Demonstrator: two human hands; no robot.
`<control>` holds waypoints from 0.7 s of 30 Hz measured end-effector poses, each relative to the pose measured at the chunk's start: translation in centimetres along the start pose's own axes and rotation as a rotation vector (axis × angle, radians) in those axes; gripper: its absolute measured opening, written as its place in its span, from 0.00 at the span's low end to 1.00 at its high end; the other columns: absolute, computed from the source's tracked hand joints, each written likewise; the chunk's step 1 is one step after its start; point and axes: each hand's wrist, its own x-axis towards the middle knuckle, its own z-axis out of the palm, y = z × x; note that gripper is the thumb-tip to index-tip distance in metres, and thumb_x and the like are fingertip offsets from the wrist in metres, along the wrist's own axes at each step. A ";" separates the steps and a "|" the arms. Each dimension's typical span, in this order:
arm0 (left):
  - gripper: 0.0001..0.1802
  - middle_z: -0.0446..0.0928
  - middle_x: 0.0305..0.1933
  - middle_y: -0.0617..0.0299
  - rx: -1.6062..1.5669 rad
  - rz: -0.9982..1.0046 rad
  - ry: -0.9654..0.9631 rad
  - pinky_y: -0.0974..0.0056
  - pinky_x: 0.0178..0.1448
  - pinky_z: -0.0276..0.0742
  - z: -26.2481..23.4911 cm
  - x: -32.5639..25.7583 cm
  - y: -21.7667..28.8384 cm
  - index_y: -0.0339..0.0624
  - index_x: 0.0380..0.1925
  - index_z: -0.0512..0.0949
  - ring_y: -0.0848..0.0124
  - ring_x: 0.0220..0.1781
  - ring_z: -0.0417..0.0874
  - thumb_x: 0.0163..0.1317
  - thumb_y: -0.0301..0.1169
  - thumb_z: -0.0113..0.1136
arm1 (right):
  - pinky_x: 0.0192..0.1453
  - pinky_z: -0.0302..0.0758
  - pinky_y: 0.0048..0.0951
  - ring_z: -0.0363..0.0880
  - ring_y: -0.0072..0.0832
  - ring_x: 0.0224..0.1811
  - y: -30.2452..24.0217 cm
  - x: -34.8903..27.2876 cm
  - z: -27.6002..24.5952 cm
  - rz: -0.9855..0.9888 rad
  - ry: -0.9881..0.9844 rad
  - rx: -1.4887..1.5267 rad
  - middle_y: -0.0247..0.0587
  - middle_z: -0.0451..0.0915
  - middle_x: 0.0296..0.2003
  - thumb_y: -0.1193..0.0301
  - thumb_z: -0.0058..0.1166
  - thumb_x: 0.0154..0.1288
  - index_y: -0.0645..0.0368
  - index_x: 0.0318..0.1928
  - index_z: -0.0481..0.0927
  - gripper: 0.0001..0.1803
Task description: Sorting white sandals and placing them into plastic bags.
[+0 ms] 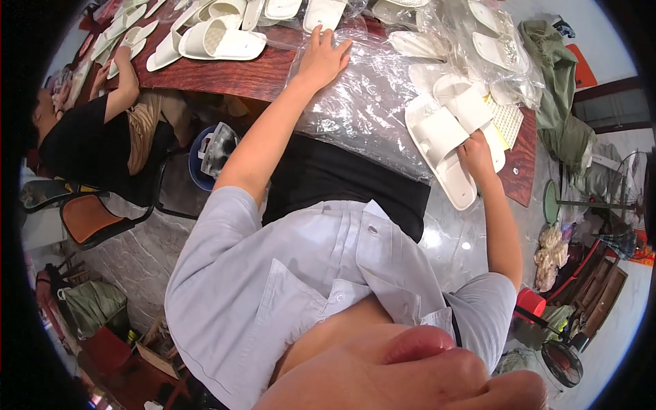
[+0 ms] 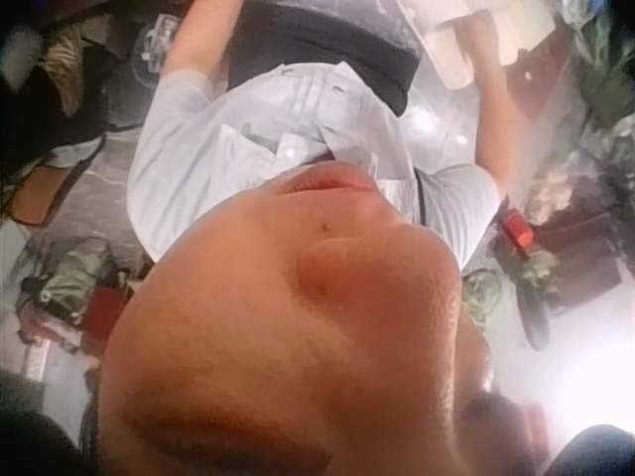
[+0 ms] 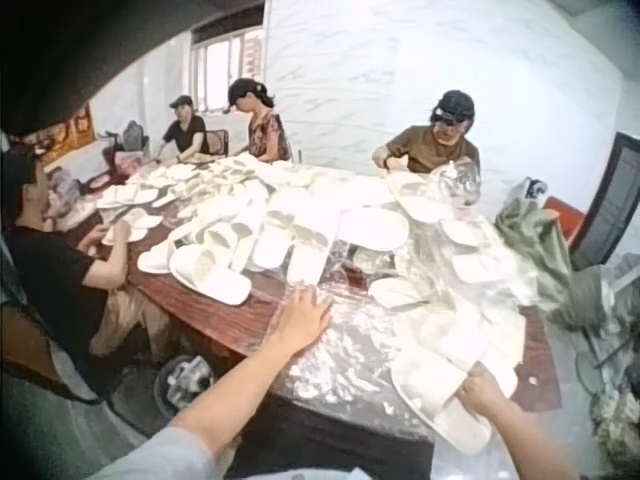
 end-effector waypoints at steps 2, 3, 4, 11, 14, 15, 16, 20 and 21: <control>0.20 0.67 0.62 0.41 0.101 0.025 -0.058 0.42 0.69 0.66 -0.9 0.7 0.6 0.56 0.56 0.79 0.38 0.70 0.58 0.62 0.38 0.61 | 0.59 0.72 0.46 0.75 0.53 0.52 1.3 -1.1 1.0 0.053 -0.006 0.014 0.57 0.80 0.40 0.76 0.56 0.55 0.67 0.36 0.85 0.09; 0.20 0.67 0.62 0.41 0.112 0.027 -0.056 0.42 0.69 0.66 -1.6 1.2 1.0 0.56 0.56 0.79 0.38 0.70 0.58 0.62 0.38 0.61 | 0.59 0.72 0.46 0.75 0.53 0.52 1.4 -1.0 1.3 0.048 0.001 0.021 0.57 0.80 0.40 0.76 0.56 0.55 0.67 0.36 0.85 0.09; 0.21 0.67 0.62 0.40 0.264 0.054 -0.110 0.42 0.68 0.67 -2.5 1.8 2.1 0.56 0.56 0.78 0.38 0.70 0.59 0.62 0.37 0.62 | 0.60 0.72 0.46 0.74 0.53 0.53 1.3 -1.0 1.4 0.036 0.016 0.023 0.57 0.80 0.42 0.76 0.56 0.55 0.67 0.37 0.85 0.10; 0.28 0.66 0.65 0.39 -0.100 0.276 -0.345 0.40 0.68 0.65 -8.8 0.6 15.0 0.62 0.64 0.72 0.41 0.71 0.60 0.63 0.50 0.59 | 0.61 0.70 0.46 0.74 0.55 0.54 0.0 -0.6 0.5 0.003 0.079 0.047 0.58 0.80 0.43 0.77 0.56 0.54 0.68 0.37 0.85 0.11; 0.31 0.65 0.66 0.40 -0.123 0.245 -0.383 0.35 0.69 0.57 -6.2 -1.7 17.0 0.66 0.66 0.69 0.39 0.72 0.59 0.64 0.56 0.55 | 0.60 0.70 0.47 0.75 0.55 0.52 0.1 -0.6 0.7 0.099 -0.003 0.041 0.59 0.81 0.42 0.77 0.57 0.53 0.69 0.36 0.85 0.11; 0.33 0.64 0.67 0.40 -0.092 0.261 -0.347 0.32 0.70 0.53 -4.3 -2.9 16.9 0.67 0.68 0.68 0.38 0.72 0.58 0.64 0.58 0.54 | 0.60 0.70 0.47 0.75 0.55 0.52 -0.1 -0.4 0.4 0.078 -0.009 0.041 0.59 0.81 0.42 0.77 0.57 0.53 0.69 0.36 0.85 0.11; 0.33 0.64 0.67 0.40 -0.091 0.249 -0.340 0.32 0.70 0.53 -2.4 -3.9 16.5 0.67 0.68 0.68 0.38 0.72 0.58 0.64 0.58 0.54 | 0.60 0.71 0.47 0.75 0.55 0.51 -0.2 -0.4 -0.1 0.062 -0.020 0.020 0.59 0.81 0.41 0.77 0.57 0.53 0.70 0.36 0.85 0.11; 0.33 0.63 0.68 0.40 -0.149 0.250 -0.229 0.33 0.67 0.53 0.5 -5.5 15.2 0.70 0.69 0.66 0.38 0.71 0.58 0.64 0.60 0.52 | 0.56 0.72 0.48 0.76 0.55 0.47 0.8 -1.4 -1.0 0.046 -0.038 -0.098 0.59 0.81 0.36 0.77 0.57 0.52 0.71 0.32 0.84 0.09; 0.33 0.63 0.68 0.41 -0.147 0.279 -0.177 0.34 0.66 0.55 0.4 -5.7 15.3 0.70 0.68 0.66 0.38 0.71 0.59 0.64 0.60 0.52 | 0.55 0.73 0.49 0.76 0.55 0.47 0.8 -2.0 -1.8 0.078 -0.044 -0.128 0.58 0.81 0.35 0.77 0.57 0.52 0.70 0.28 0.83 0.07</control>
